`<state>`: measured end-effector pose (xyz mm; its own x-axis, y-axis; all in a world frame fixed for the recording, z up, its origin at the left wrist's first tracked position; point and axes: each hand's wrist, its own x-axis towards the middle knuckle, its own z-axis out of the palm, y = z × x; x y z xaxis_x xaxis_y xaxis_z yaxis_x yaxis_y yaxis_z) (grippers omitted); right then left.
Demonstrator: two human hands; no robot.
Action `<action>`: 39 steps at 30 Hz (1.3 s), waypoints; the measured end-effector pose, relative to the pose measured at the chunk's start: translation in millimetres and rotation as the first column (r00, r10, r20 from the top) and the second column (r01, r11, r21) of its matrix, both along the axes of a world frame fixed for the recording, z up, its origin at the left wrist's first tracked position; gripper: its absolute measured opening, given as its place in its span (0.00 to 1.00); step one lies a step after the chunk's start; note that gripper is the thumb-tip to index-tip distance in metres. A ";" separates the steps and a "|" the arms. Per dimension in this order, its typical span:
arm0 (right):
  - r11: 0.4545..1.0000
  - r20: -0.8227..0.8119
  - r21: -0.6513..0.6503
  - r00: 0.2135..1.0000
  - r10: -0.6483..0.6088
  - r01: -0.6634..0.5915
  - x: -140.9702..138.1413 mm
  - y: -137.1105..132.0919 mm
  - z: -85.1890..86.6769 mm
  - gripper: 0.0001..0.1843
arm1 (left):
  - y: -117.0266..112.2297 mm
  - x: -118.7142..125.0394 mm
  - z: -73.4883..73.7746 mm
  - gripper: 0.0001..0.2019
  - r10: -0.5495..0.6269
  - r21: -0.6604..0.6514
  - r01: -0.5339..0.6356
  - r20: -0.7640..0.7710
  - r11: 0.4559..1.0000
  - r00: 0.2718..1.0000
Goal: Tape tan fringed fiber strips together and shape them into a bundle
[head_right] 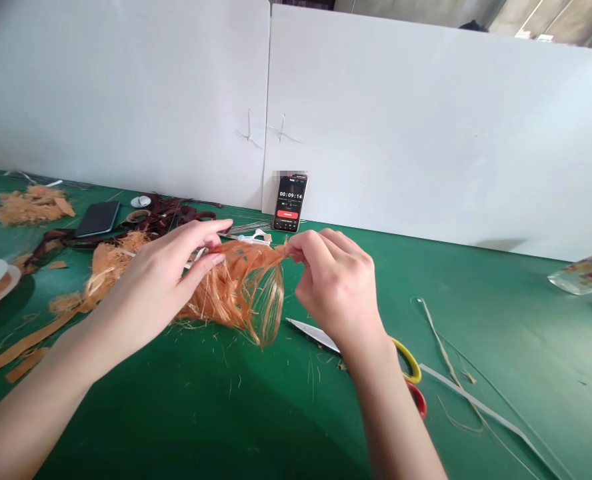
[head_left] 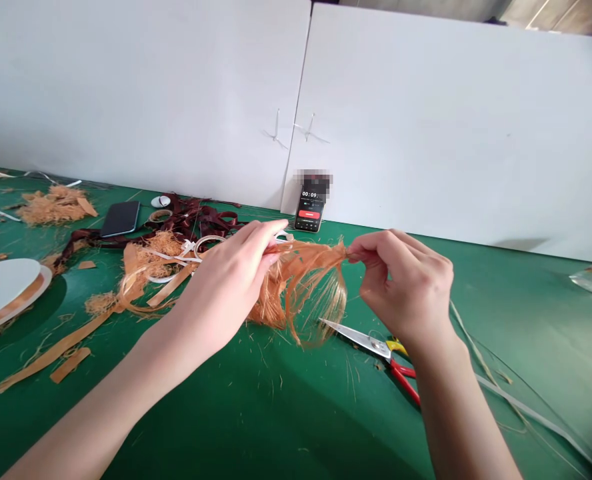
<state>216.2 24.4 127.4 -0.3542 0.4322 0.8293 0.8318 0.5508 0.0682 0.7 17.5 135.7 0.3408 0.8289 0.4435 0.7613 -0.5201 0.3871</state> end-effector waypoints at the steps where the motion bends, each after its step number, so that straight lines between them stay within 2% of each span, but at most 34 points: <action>1: 1.000 0.004 -0.003 1.000 -0.003 0.003 0.2 0.1 -0.2 0.18 | -0.2 -0.5 0.5 0.18 0.003 0.002 -0.003 0.010 1.000 1.000; 7: 0.995 -0.026 -0.033 0.995 -0.099 0.098 0.6 3.7 -5.6 0.17 | -7.2 2.2 7.5 0.13 0.021 -0.036 -0.016 0.126 0.999 0.992; 11: 0.984 -0.077 0.006 0.981 -0.178 0.179 1.2 5.6 -8.8 0.17 | -22.2 8.4 9.8 0.08 -0.060 -0.077 0.076 0.192 0.994 0.980; 14: 0.976 -0.094 0.048 0.973 -0.209 0.215 2.1 5.8 -8.5 0.18 | -30.4 15.5 4.8 0.07 -0.142 -0.142 0.171 0.191 0.975 0.971; 18: 0.969 -0.108 0.123 0.973 -0.204 0.216 2.3 5.8 -7.4 0.19 | -30.7 24.6 -9.6 0.10 -0.216 -0.220 0.252 0.173 0.943 0.961; 21: 0.960 -0.125 0.150 0.967 -0.221 0.238 2.7 7.0 -9.3 0.19 | -31.0 26.3 -20.3 0.14 -0.245 -0.286 0.252 0.061 0.924 0.968; 23: 0.955 -0.138 0.146 0.961 -0.238 0.258 3.6 9.0 -11.9 0.19 | -35.2 24.8 -24.3 0.18 -0.315 -0.313 0.277 -0.075 0.908 0.946; 26: 0.950 -0.144 0.138 0.954 -0.261 0.281 5.5 12.9 -15.9 0.19 | -45.8 24.0 -26.4 0.26 -0.478 -0.363 0.374 -0.261 0.854 0.839; 28: 0.948 -0.144 0.125 0.951 -0.274 0.293 6.8 15.1 -18.0 0.18 | -52.5 27.3 -27.4 0.30 -0.536 -0.432 0.381 -0.332 0.818 0.776; 32: 0.950 -0.147 0.101 0.949 -0.280 0.296 9.4 18.4 -21.6 0.18 | -62.5 38.6 -32.2 0.39 -0.594 -0.628 0.245 -0.436 0.739 0.676; 33: 0.949 -0.146 0.092 0.946 -0.288 0.303 10.2 19.2 -22.6 0.18 | -65.6 40.3 -34.5 0.39 -0.625 -0.658 0.240 -0.443 0.714 0.643; 35: 0.942 -0.146 0.070 0.938 -0.315 0.328 12.0 21.1 -24.7 0.18 | -74.1 40.8 -42.2 0.31 -0.665 -0.677 0.266 -0.436 0.686 0.606; 37: 0.934 -0.149 0.051 0.927 -0.343 0.354 13.7 23.5 -26.8 0.18 | -85.6 38.0 -54.0 0.22 -0.676 -0.662 0.311 -0.407 0.682 0.615; 39: 0.930 -0.152 0.048 0.923 -0.353 0.364 15.0 26.0 -28.9 0.17 | -97.2 34.1 -65.9 0.18 -0.670 -0.642 0.359 -0.337 0.677 0.661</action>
<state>231.2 50.4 98.5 -0.0660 0.4446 0.8933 0.9768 0.2115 -0.0331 34.8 -79.8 69.8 0.8151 0.4679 -0.3416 0.5718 -0.7449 0.3438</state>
